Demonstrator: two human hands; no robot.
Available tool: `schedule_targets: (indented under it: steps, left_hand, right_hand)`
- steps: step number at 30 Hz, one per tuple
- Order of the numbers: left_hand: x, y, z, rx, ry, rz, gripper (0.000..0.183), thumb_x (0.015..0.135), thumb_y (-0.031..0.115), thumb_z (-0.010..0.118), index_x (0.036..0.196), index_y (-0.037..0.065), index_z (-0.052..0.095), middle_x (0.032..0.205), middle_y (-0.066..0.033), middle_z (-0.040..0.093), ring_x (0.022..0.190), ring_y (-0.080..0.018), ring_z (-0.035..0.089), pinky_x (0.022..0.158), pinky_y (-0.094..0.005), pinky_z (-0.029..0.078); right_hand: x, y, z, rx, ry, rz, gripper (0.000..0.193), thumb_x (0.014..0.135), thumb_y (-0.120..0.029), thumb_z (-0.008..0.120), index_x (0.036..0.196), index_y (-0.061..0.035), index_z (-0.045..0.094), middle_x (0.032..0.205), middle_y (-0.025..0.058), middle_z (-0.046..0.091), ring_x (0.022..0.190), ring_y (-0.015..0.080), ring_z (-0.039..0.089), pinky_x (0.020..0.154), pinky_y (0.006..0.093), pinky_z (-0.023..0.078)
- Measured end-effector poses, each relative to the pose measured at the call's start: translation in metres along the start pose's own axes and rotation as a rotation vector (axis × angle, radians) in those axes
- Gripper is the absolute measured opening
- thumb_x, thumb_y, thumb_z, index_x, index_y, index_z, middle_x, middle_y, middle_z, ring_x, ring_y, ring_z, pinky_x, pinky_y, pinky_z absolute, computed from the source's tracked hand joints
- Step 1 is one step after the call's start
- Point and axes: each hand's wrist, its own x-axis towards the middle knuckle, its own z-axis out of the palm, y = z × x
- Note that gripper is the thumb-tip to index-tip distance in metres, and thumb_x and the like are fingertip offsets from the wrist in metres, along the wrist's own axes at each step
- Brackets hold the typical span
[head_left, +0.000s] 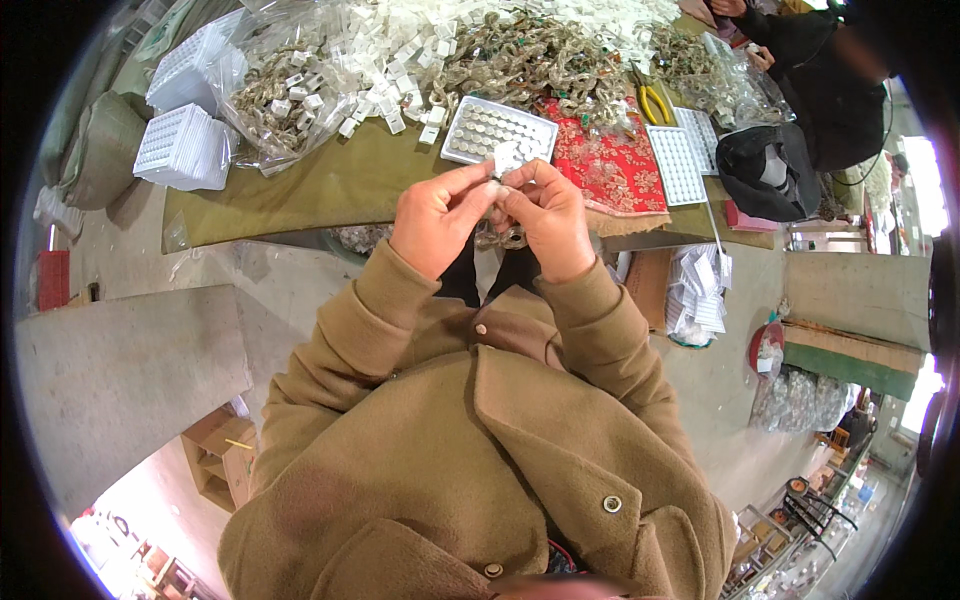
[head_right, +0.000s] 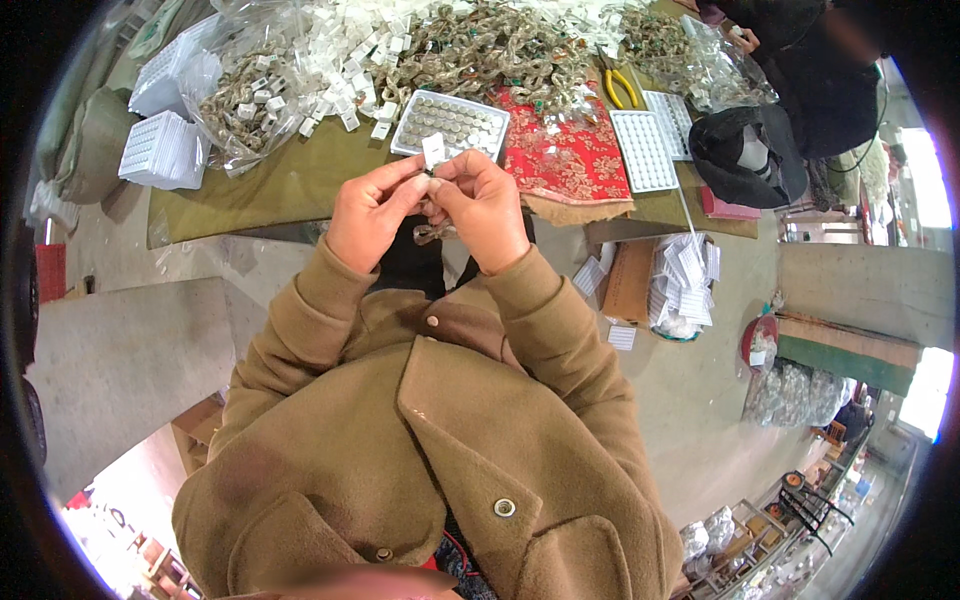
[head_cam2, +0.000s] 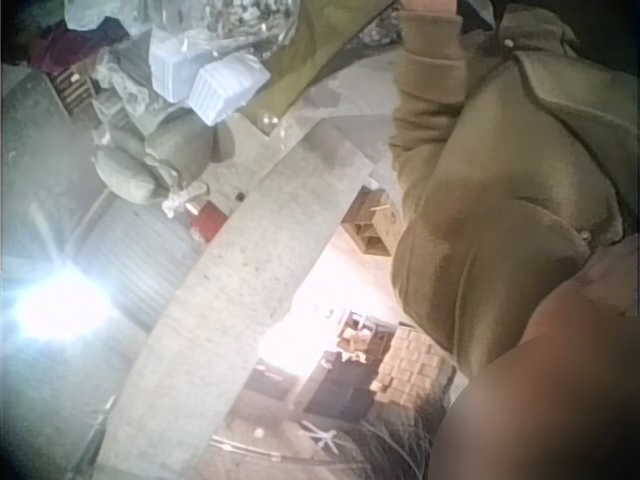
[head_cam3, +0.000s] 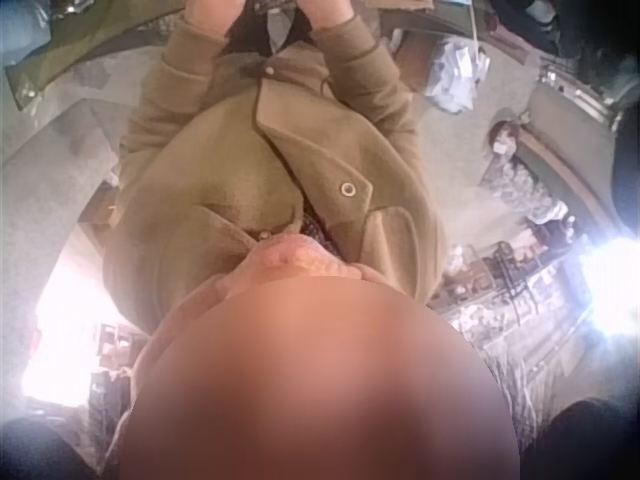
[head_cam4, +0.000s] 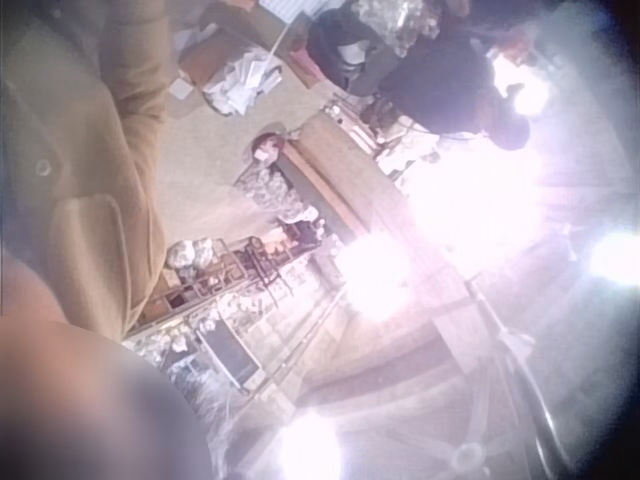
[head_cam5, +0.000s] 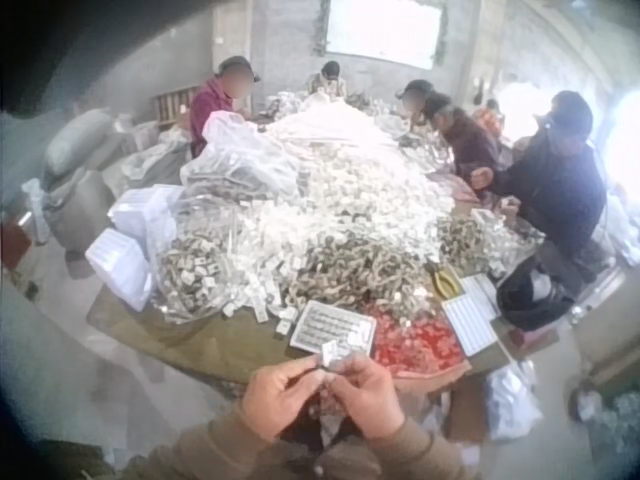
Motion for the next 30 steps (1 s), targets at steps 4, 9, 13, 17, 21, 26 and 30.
schedule_targets:
  steps: [4,9,13,17,21,26,30]
  left_hand:
    - [0.003,0.006,-0.003,-0.205,0.026,-0.143,0.024,0.090,0.011,0.064,0.108,-0.005,0.065,0.092,-0.0052,0.069,0.077,-0.0079,0.063,0.067,-0.0238,0.053]
    - [0.002,0.018,-0.010,-0.077,0.071,-0.159,0.022,0.093,0.012,0.060,0.104,-0.006,0.065,0.094,-0.0053,0.069,0.080,-0.0086,0.064,0.066,-0.0222,0.052]
    - [0.002,0.023,-0.013,-0.213,0.024,-0.188,0.022,0.094,0.013,0.058,0.106,-0.003,0.065,0.096,-0.0062,0.070,0.067,-0.0027,0.055,0.055,-0.0174,0.044]
    - [0.003,0.025,-0.017,-0.541,0.004,-0.364,0.023,0.095,0.014,0.055,0.112,0.000,0.063,0.099,-0.0077,0.070,0.055,0.0009,0.039,0.045,-0.0145,0.030]
    - [0.002,0.025,-0.018,-0.631,0.003,-0.379,0.026,0.097,0.014,0.052,0.118,0.002,0.059,0.104,-0.0077,0.069,0.053,0.0028,0.035,0.044,-0.0130,0.028]
    - [0.004,0.025,-0.024,-0.919,-0.017,-0.626,0.028,0.099,0.016,0.049,0.123,0.003,0.053,0.108,-0.0058,0.065,0.049,0.0051,0.035,0.040,-0.0112,0.028]
    - [0.010,0.018,-0.023,-1.055,0.043,-0.763,0.028,0.101,0.017,0.046,0.125,0.003,0.050,0.107,-0.0046,0.064,0.046,0.0061,0.037,0.037,-0.0103,0.030]
  right_hand:
    - [-0.003,0.003,0.006,-0.019,0.014,-0.022,0.014,0.086,0.002,0.061,0.095,-0.0029,0.053,0.075,0.0023,0.060,0.064,0.0060,0.054,0.056,0.0206,0.043]
    - [-0.004,-0.002,0.013,-0.061,0.069,-0.183,0.016,0.083,0.004,0.060,0.097,-0.0030,0.054,0.076,-0.0009,0.058,0.064,0.0046,0.051,0.057,0.0197,0.041]
    - [-0.003,-0.006,0.015,-0.274,0.153,-0.345,0.015,0.082,0.003,0.059,0.095,-0.0025,0.057,0.074,-0.0008,0.057,0.063,0.0049,0.050,0.056,0.0211,0.042]
    - [-0.009,-0.007,0.017,-0.573,0.192,-0.566,0.014,0.081,0.004,0.059,0.093,-0.0020,0.057,0.073,0.0037,0.057,0.062,0.0088,0.053,0.056,0.0245,0.045]
    - [-0.012,-0.006,0.020,-0.572,0.200,-0.588,0.012,0.081,0.005,0.059,0.088,-0.0022,0.053,0.075,0.0032,0.054,0.064,0.0089,0.051,0.059,0.0238,0.043]
    - [-0.007,-0.002,0.016,-0.637,0.179,-0.667,0.013,0.079,0.005,0.060,0.087,-0.0031,0.054,0.075,0.0087,0.058,0.063,0.0196,0.059,0.058,0.0293,0.047]
    - [0.000,0.004,0.008,-0.769,0.104,-0.782,0.017,0.077,0.005,0.062,0.089,-0.0047,0.056,0.076,0.0108,0.058,0.067,0.0284,0.059,0.060,0.0353,0.048]
